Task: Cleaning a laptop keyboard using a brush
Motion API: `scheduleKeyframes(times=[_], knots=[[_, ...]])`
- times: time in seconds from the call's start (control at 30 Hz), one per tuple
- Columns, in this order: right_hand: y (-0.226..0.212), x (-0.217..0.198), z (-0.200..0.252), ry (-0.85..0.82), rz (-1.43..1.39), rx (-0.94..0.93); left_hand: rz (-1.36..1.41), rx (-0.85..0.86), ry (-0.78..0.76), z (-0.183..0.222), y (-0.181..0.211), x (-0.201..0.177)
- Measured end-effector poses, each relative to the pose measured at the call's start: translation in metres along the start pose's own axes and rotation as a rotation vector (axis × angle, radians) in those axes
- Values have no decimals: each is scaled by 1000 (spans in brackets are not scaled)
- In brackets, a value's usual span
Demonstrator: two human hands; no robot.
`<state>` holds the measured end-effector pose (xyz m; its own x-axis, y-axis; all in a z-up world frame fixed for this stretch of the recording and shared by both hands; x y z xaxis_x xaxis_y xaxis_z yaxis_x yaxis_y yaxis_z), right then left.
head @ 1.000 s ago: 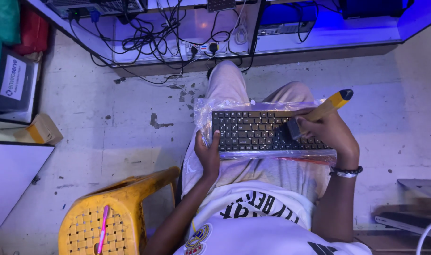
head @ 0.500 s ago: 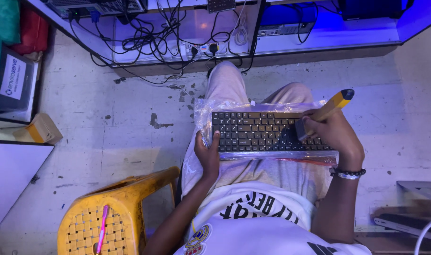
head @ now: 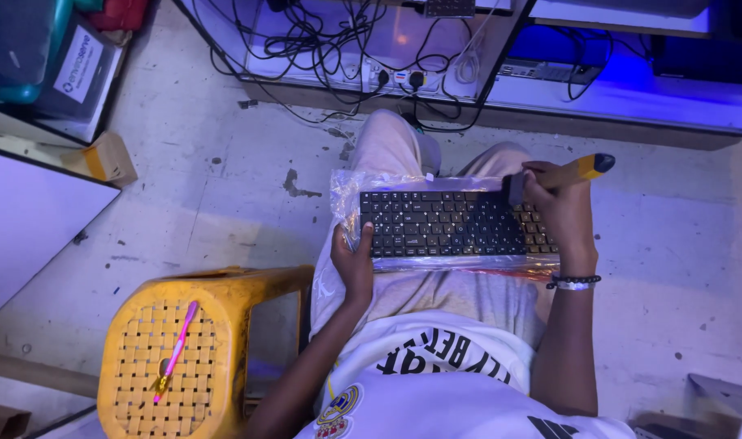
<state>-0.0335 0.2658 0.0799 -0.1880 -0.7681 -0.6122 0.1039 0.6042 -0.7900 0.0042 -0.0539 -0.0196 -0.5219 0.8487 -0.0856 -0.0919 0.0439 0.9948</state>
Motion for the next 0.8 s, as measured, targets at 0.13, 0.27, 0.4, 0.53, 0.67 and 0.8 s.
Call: scheduleKeyframes(times=[0.13,0.27,0.4,0.53,0.67,0.8], knots=[[-16,11,-11,-23,9,-40,19,-31,64,3,11,-7],[-27,2,-11,-275,-7,90,52,-36,125,4,17,-15],[-44,-10,-7,-490,-190,261,73,-50,178,3,8,-22],[-45,-4,-12,-493,-135,224,62,-51,201,3,9,-27],[-19,14,-27,-278,0,0,92,-50,223,4,7,-29],[3,29,-41,-89,12,-127,94,-49,227,4,6,-30]])
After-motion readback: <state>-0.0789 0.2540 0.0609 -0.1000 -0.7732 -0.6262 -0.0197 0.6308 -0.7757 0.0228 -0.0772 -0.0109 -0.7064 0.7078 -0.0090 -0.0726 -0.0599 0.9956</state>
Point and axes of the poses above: each hand's wrist, its own z-axis away from the middle knuckle, its own x-axis out of the palm, y = z × x, the point moved 1 cm from there along -z, towards the middle knuckle, and after that the axes turned 3 degrees about x, right-handed, at the moved point
